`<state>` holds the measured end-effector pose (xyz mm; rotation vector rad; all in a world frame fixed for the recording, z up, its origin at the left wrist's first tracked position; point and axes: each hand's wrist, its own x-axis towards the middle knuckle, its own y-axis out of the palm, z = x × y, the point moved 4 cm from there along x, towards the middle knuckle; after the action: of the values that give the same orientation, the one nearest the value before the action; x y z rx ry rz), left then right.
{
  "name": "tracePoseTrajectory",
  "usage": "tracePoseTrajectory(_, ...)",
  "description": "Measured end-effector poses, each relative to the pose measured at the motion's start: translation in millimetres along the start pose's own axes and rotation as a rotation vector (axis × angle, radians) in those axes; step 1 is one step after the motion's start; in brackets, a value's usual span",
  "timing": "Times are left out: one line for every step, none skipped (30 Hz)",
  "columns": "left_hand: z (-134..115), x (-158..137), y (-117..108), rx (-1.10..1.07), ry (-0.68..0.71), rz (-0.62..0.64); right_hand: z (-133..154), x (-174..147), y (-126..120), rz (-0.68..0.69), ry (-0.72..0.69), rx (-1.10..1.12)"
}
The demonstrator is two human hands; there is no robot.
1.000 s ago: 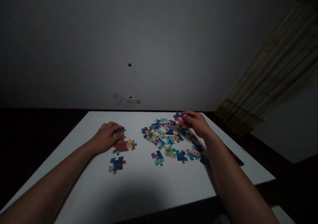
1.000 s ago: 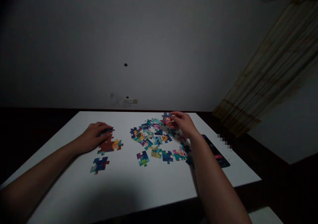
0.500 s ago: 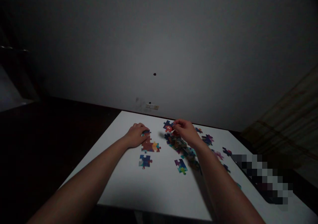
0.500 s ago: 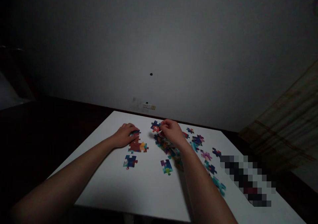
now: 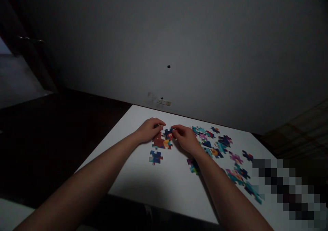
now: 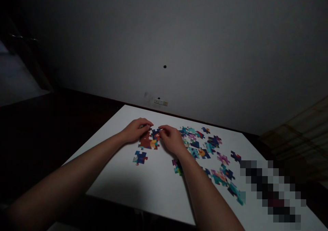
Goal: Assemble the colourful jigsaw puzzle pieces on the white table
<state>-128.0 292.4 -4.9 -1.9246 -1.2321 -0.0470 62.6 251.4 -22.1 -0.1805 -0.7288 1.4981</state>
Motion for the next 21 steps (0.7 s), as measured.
tracePoseTrajectory(-2.5, -0.9, 1.8, -0.055, -0.022, 0.024, 1.1, -0.1, 1.9, 0.007, 0.0, 0.012)
tracePoseTrajectory(-4.1, -1.9, 4.0, -0.103, -0.047, 0.054, 2.3, -0.1, 3.9, 0.018, 0.003, 0.023)
tracePoseTrajectory(-5.0, -2.8, 6.4, -0.142, -0.066, 0.088, 3.6, -0.2, 5.5, 0.028, 0.003, 0.034)
tracePoseTrajectory(-5.4, -3.5, 8.6, -0.169, -0.077, 0.117, 5.1, -0.2, 6.6, 0.036, -0.002, 0.045)
tracePoseTrajectory(-5.3, -3.9, 10.2, -0.185, -0.08, 0.138, 6.6, -0.2, 7.2, 0.043, -0.01, 0.055)
tracePoseTrajectory(-4.9, -4.0, 11.2, -0.189, -0.078, 0.147, 7.7, -0.3, 7.0, 0.045, -0.013, 0.066)
tracePoseTrajectory(-4.0, -3.7, 11.4, -0.183, -0.077, 0.143, 8.1, -0.4, 6.4, 0.045, -0.009, 0.08)
tracePoseTrajectory(-3.0, -3.2, 11.3, -0.174, -0.08, 0.134, 7.8, -0.6, 5.2, 0.043, 0.004, 0.096)
tracePoseTrajectory(-1.8, -2.5, 11.0, -0.167, -0.086, 0.123, 6.9, -1.0, 3.8, 0.04, 0.02, 0.11)
tracePoseTrajectory(-0.9, -1.9, 10.6, -0.162, -0.092, 0.111, 5.8, -1.4, 2.5, 0.039, 0.037, 0.122)
tracePoseTrajectory(-0.2, -1.2, 10.3, -0.16, -0.095, 0.101, 4.7, -1.8, 1.4, 0.039, 0.048, 0.131)
tracePoseTrajectory(0.2, -0.6, 9.9, -0.163, -0.096, 0.089, 3.7, -2.3, 0.7, 0.04, 0.053, 0.136)
tracePoseTrajectory(0.5, -0.1, 9.5, -0.17, -0.096, 0.078, 2.9, -2.7, 0.4, 0.043, 0.055, 0.136)
tracePoseTrajectory(0.8, 0.2, 9.3, -0.178, -0.097, 0.068, 2.1, -3.0, 0.6, 0.044, 0.057, 0.136)
tracePoseTrajectory(1.1, 0.4, 9.1, -0.185, -0.099, 0.06, 1.4, -3.2, 1.5, 0.048, 0.06, 0.136)
tracePoseTrajectory(1.4, 0.4, 8.9, -0.191, -0.102, 0.052, 0.9, -3.4, 2.7, 0.053, 0.063, 0.138)
tracePoseTrajectory(1.8, 0.2, 8.8, -0.198, -0.106, 0.049, 0.5, -3.5, 4.2, 0.06, 0.066, 0.142)
tracePoseTrajectory(2.0, -0.2, 9.0, -0.203, -0.108, 0.053, 0.4, -3.6, 5.7, 0.065, 0.067, 0.147)
tracePoseTrajectory(1.9, -0.7, 9.5, -0.208, -0.107, 0.068, 0.6, -3.5, 6.8, 0.067, 0.065, 0.154)
tracePoseTrajectory(1.5, -1.5, 10.3, -0.216, -0.103, 0.093, 1.1, -3.4, 7.5, 0.065, 0.06, 0.163)
tracePoseTrajectory(0.7, -2.3, 11.6, -0.227, -0.098, 0.127, 1.9, -3.1, 7.5, 0.056, 0.051, 0.173)
